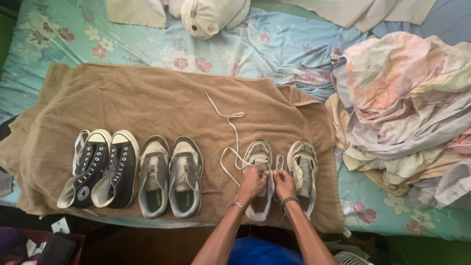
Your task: The person removes the laces from a pair of white sneakers and then re-laces them by threading the laces through the eyelets and tying a knot. The shoes are placed on a brown towel on a bed.
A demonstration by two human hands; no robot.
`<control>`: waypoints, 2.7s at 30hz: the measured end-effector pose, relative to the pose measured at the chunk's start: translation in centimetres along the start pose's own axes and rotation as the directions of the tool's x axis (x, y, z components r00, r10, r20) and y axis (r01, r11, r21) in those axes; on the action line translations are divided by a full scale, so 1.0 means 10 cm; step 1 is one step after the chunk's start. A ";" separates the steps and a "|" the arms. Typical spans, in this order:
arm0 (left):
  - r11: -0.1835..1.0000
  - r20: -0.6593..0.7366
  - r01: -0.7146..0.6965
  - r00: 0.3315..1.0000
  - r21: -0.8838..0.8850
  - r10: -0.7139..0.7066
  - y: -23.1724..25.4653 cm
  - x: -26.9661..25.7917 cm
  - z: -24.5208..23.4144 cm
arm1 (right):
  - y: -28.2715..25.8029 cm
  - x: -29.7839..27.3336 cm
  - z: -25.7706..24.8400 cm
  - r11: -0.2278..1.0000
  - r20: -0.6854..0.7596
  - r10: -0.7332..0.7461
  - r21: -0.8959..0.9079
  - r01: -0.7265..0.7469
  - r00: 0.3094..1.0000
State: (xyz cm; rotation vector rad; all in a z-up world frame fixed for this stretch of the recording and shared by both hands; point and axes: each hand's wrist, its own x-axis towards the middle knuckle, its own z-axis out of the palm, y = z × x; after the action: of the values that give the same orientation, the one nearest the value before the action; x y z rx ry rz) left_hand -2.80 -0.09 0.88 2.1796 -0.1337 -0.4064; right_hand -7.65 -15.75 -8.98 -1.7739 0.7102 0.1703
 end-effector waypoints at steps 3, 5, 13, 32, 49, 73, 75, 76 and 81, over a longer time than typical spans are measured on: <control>0.997 -0.010 0.043 0.999 -0.064 -0.043 -0.01 -0.08 -0.05 | -0.15 -0.07 0.00 0.999 0.044 0.022 0.040 -0.024 0.999; 0.999 -0.005 0.026 1.000 -0.036 -0.026 -0.01 -0.07 -0.09 | -0.27 -0.10 -0.02 0.995 0.032 -0.036 -0.093 0.039 0.999; 0.996 0.073 0.084 0.994 0.035 -0.086 0.13 -0.13 -0.13 | -0.24 -0.04 -0.02 0.944 0.006 -0.134 -0.303 0.130 0.991; 0.908 -0.021 -0.276 0.955 0.315 0.297 0.25 -0.19 -0.31 | -0.48 -0.15 -0.14 1.000 0.109 -0.008 -0.001 0.008 0.994; 0.957 0.103 0.076 0.989 0.280 -0.108 0.34 -0.09 -0.07 | -0.49 -0.19 -0.16 0.931 0.083 -0.144 -0.327 0.164 0.986; 0.942 -0.213 -0.163 0.950 0.293 0.230 0.47 -0.45 0.06 | -1.48 -0.50 -0.45 0.559 0.232 -0.180 -0.776 0.293 0.956; 0.955 -0.182 -0.079 0.974 0.285 0.135 0.46 -0.41 0.10 | -1.47 -0.42 -0.41 0.631 0.216 -0.019 -0.754 0.180 0.976; 0.954 -0.190 -0.091 0.970 0.285 0.150 0.45 -0.39 0.11 | -1.46 -0.37 -0.40 0.668 0.211 0.000 -0.728 0.157 0.978; 0.972 -0.220 -0.127 0.961 0.197 0.170 0.34 -0.38 0.14 | -1.34 -0.32 -0.82 0.731 0.165 0.108 -0.682 0.034 0.980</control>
State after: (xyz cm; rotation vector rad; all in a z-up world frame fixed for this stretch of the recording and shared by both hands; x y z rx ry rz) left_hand -6.66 -2.24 3.72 2.3591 -0.2087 -0.0485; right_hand -4.85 -19.94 6.26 -2.4045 0.5717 0.7054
